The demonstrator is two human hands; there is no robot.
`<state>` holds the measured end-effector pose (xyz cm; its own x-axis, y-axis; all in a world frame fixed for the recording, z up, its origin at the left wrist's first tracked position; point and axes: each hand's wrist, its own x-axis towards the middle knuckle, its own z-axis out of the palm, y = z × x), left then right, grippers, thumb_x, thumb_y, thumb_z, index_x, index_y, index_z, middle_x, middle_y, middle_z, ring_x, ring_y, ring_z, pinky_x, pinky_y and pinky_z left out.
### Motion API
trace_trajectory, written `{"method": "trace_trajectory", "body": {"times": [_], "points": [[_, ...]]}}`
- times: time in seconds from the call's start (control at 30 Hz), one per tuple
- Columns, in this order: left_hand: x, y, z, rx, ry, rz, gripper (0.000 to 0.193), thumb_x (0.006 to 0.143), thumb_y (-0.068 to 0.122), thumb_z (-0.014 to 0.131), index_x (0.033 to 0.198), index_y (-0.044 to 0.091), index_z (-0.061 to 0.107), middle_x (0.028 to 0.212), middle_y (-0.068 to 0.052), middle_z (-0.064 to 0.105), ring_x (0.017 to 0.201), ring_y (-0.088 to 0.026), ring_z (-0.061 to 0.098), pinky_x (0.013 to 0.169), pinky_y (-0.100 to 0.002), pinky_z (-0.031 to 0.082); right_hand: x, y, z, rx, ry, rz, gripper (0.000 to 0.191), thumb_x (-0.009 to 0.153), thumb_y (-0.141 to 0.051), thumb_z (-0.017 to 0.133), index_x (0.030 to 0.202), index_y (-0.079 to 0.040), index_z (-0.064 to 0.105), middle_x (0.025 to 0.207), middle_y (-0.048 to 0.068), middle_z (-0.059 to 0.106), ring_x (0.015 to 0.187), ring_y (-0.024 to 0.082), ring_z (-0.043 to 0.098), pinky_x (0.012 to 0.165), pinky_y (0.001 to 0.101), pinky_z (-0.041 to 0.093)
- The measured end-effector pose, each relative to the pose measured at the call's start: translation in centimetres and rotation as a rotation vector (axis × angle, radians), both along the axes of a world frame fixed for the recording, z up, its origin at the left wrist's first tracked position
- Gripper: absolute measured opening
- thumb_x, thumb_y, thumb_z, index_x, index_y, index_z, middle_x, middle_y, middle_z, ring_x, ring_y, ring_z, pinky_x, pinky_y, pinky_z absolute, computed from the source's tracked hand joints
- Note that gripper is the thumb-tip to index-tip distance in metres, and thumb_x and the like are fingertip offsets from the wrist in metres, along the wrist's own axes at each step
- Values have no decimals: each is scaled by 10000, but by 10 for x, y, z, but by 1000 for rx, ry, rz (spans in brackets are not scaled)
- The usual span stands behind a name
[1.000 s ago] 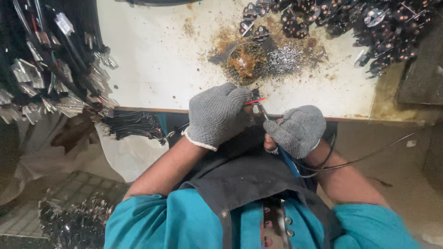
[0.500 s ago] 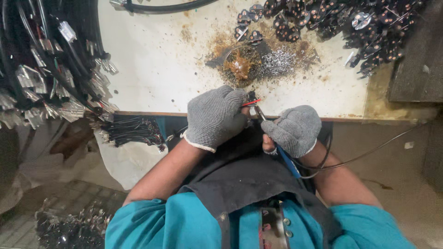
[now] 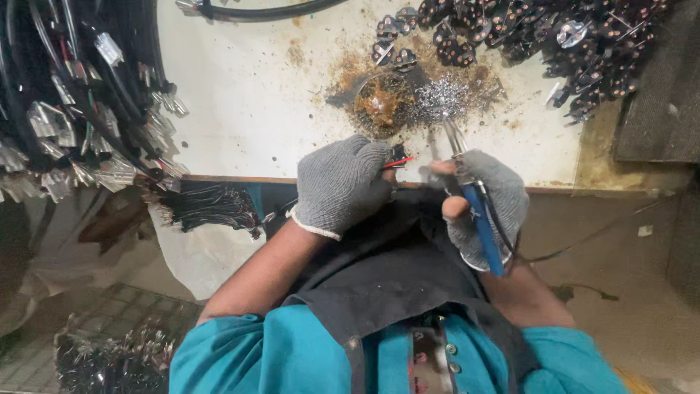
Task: The person sits at a cluttered workbench and solders electrical wires to connectors. They hold a wire in one gloved hand, apply the soldering iron tip to the exposed conductor, and use pliers to handle and position small connector parts, repeating the process on successive wire assemblies.
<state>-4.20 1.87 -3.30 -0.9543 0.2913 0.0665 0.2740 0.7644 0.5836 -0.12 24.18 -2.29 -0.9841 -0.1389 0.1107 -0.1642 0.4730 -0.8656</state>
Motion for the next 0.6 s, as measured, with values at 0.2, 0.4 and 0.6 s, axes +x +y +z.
{"method": "trace_trajectory", "body": {"times": [0.2,0.4,0.6], "points": [[-2,1,-1,-52,-78,-8,128,814,305,715,794,182,687,730,-78,635,651,-324,657,548,-476,498,-23,-24,4,-144,-336,-55,399,1032,-389,670,1152,-11,630,963,81,741,789,155,746,711,289,596],[-1,-1,-1,-18,-60,-22,167,779,334,752,813,184,686,744,-72,641,672,-319,667,557,-466,501,-33,-19,12,-14,-153,65,196,902,-171,759,1051,-54,708,989,123,686,911,256,686,852,362,545],[-1,-4,-3,22,-11,-32,187,784,339,776,848,182,695,745,-71,635,667,-311,664,551,-454,494,-42,-33,11,241,-143,94,157,839,-139,792,983,-78,781,912,131,721,864,324,691,785,406,534]]}}
